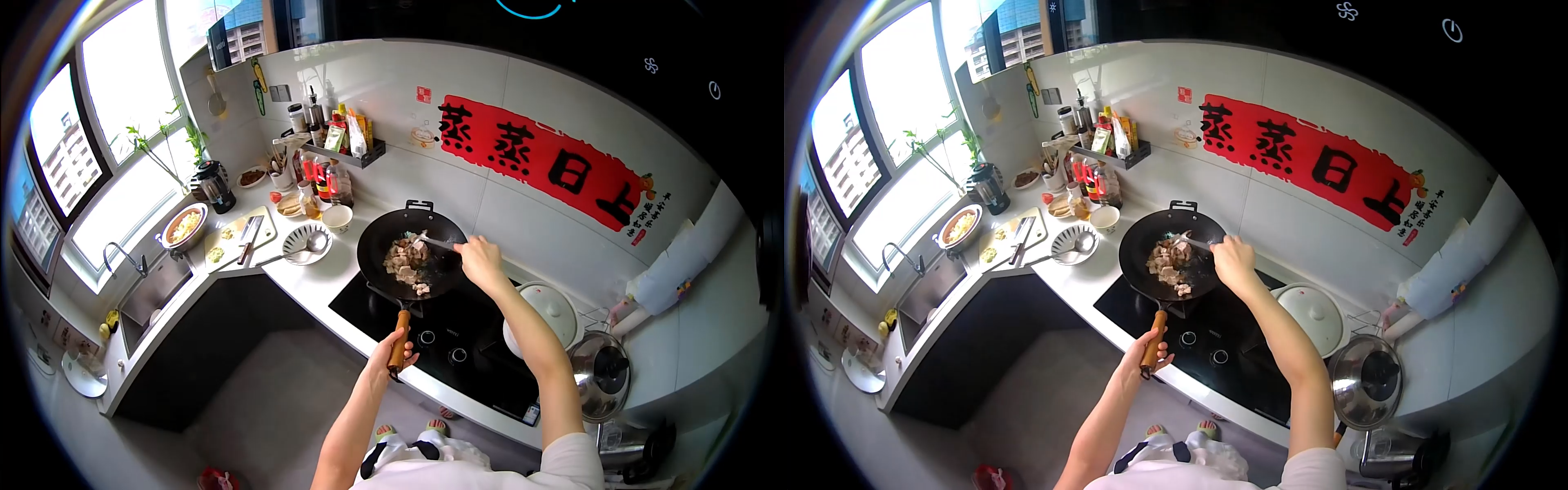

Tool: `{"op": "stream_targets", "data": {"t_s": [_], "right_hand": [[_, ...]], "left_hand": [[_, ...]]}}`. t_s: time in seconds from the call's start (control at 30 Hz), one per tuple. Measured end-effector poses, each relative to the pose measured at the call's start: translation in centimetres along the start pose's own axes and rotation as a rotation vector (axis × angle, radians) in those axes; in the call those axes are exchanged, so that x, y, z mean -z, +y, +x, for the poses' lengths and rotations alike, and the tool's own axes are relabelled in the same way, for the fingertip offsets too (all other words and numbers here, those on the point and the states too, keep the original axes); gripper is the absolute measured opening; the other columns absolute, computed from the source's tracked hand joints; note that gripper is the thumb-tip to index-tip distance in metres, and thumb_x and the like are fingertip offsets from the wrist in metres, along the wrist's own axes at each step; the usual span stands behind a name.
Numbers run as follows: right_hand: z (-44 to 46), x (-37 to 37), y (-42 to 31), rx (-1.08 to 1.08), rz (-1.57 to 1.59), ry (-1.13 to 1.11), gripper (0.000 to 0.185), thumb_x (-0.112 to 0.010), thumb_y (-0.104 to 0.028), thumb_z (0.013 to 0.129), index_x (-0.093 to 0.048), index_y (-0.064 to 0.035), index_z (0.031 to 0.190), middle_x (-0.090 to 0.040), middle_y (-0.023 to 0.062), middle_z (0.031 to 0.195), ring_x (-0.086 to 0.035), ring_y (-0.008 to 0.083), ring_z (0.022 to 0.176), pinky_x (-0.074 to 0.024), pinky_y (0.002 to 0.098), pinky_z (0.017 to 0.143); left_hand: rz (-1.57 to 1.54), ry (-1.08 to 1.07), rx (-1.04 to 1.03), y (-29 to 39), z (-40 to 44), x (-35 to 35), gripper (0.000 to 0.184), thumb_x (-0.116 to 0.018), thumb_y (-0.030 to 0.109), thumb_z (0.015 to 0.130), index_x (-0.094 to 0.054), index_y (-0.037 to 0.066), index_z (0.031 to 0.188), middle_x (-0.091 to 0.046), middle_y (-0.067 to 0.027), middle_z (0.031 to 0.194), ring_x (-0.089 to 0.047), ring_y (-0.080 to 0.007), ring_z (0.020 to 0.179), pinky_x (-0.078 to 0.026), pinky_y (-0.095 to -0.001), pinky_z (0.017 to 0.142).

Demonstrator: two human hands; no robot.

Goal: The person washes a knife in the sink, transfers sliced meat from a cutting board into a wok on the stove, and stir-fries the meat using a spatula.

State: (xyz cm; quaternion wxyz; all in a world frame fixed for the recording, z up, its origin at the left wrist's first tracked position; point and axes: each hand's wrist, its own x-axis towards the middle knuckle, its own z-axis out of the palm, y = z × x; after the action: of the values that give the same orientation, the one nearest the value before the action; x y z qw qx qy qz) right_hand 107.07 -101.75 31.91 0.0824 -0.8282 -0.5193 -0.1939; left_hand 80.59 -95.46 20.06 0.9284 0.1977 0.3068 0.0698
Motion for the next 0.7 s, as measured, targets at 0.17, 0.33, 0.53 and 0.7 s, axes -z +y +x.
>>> {"op": "stream_targets", "data": {"t_s": [0.17, 0.33, 0.53, 0.7], "right_hand": [[3.2, -3.9, -1.5, 0.018, 0.023, 0.035, 0.020, -0.052, -0.023, 0.090, -0.071, -0.0150, 0.092, -0.060, 0.0073, 0.092, -0.058, 0.0246, 0.093, -0.0519, 0.0389, 0.067], [1.0, -6.8, -0.3, -0.030, 0.069, -0.040, 0.025, -0.047, -0.025, 0.094, -0.068, -0.0126, 0.098, -0.059, 0.0083, 0.092, -0.059, 0.0271, 0.093, -0.0526, 0.0396, 0.069], [-5.8, -4.4, 1.6, -0.048, 0.053, -0.149, 0.030, -0.042, -0.024, 0.097, -0.065, -0.0055, 0.091, -0.059, 0.0139, 0.089, -0.064, 0.0324, 0.080, -0.0531, 0.0428, 0.065], [-8.3, 1.8, 1.2, -0.076, 0.105, -0.289, 0.020, -0.051, -0.017, 0.090, -0.069, -0.0139, 0.098, -0.062, 0.0148, 0.090, -0.066, 0.0340, 0.079, -0.0524, 0.0449, 0.067]], "left_hand": [[0.008, -0.009, -0.014, -0.1, -0.1, -0.1, 0.035, -0.057, 0.027, 0.091, -0.049, 0.015, 0.124, -0.052, -0.0026, 0.070, -0.051, -0.0121, 0.055, -0.052, -0.0384, 0.080], [0.002, -0.003, -0.010, -0.2, 0.3, 0.3, 0.035, -0.057, 0.027, 0.092, -0.048, 0.015, 0.124, -0.052, -0.0024, 0.070, -0.051, -0.0122, 0.054, -0.053, -0.0380, 0.080], [-0.021, -0.017, -0.012, -0.2, 0.1, -0.1, 0.033, -0.056, 0.028, 0.092, -0.048, 0.015, 0.121, -0.052, -0.0036, 0.070, -0.051, -0.0130, 0.053, -0.054, -0.0360, 0.077], [-0.024, -0.039, -0.011, -0.3, 0.3, 0.2, 0.033, -0.055, 0.027, 0.093, -0.047, 0.014, 0.122, -0.053, -0.0037, 0.070, -0.051, -0.0132, 0.053, -0.054, -0.0364, 0.076]]}}
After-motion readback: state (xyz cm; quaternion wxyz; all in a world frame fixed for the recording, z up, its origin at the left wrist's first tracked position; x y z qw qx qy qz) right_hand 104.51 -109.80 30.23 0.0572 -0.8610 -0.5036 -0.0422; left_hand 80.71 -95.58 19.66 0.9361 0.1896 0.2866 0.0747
